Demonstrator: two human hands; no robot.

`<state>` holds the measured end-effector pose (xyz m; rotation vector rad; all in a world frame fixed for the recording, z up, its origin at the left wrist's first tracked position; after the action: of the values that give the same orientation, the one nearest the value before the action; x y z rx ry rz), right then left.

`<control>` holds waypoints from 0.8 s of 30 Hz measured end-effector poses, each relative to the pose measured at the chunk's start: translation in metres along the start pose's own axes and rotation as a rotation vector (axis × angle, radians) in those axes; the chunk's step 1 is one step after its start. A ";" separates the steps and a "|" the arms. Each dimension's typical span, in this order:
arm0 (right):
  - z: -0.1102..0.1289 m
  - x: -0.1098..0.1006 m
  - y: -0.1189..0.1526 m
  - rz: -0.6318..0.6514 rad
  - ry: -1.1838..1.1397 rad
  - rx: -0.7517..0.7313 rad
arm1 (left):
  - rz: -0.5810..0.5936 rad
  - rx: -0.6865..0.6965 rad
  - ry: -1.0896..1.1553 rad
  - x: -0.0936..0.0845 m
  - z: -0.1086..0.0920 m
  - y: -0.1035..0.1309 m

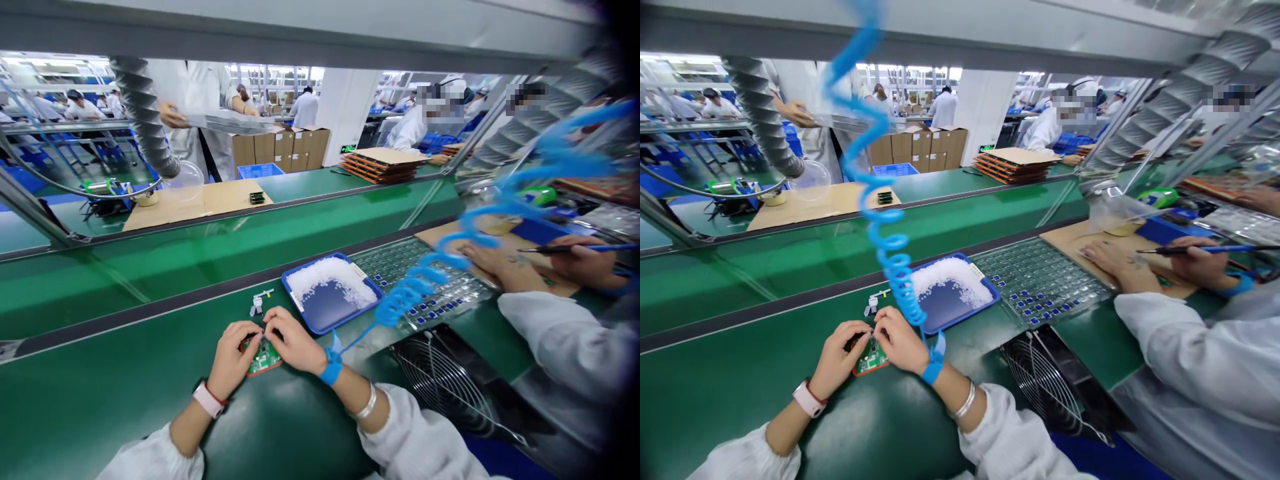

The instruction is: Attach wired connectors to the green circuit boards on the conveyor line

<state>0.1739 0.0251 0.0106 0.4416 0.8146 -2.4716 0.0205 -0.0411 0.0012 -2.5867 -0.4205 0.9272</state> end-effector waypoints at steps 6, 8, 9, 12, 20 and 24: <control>-0.006 0.007 0.005 -0.008 -0.045 0.052 | 0.045 -0.064 0.050 0.001 0.001 -0.001; -0.009 0.006 0.005 0.008 -0.029 0.051 | 0.055 -0.107 0.064 0.002 0.002 -0.001; -0.010 0.007 0.006 0.019 -0.015 0.052 | 0.060 -0.128 0.064 0.002 0.003 -0.001; -0.012 0.009 0.007 0.048 0.011 0.061 | 0.076 -0.174 0.049 0.003 0.003 -0.002; -0.011 0.010 0.010 0.068 -0.034 0.079 | 0.106 -0.191 -0.003 0.002 -0.003 0.001; -0.011 0.014 0.011 0.070 -0.008 0.065 | 0.120 -0.190 -0.078 0.001 -0.002 0.003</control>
<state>0.1702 0.0191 -0.0087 0.4745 0.7046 -2.4393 0.0229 -0.0442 0.0012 -2.7800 -0.3948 1.0803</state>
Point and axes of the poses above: each hand's wrist, its own y-axis away from the middle knuckle, its own x-axis out of the palm, z = x × y, the point moved 1 cm from there along -y, towards the middle knuckle, and after that the axes turned 9 degrees about -z, right-handed, at the moved point
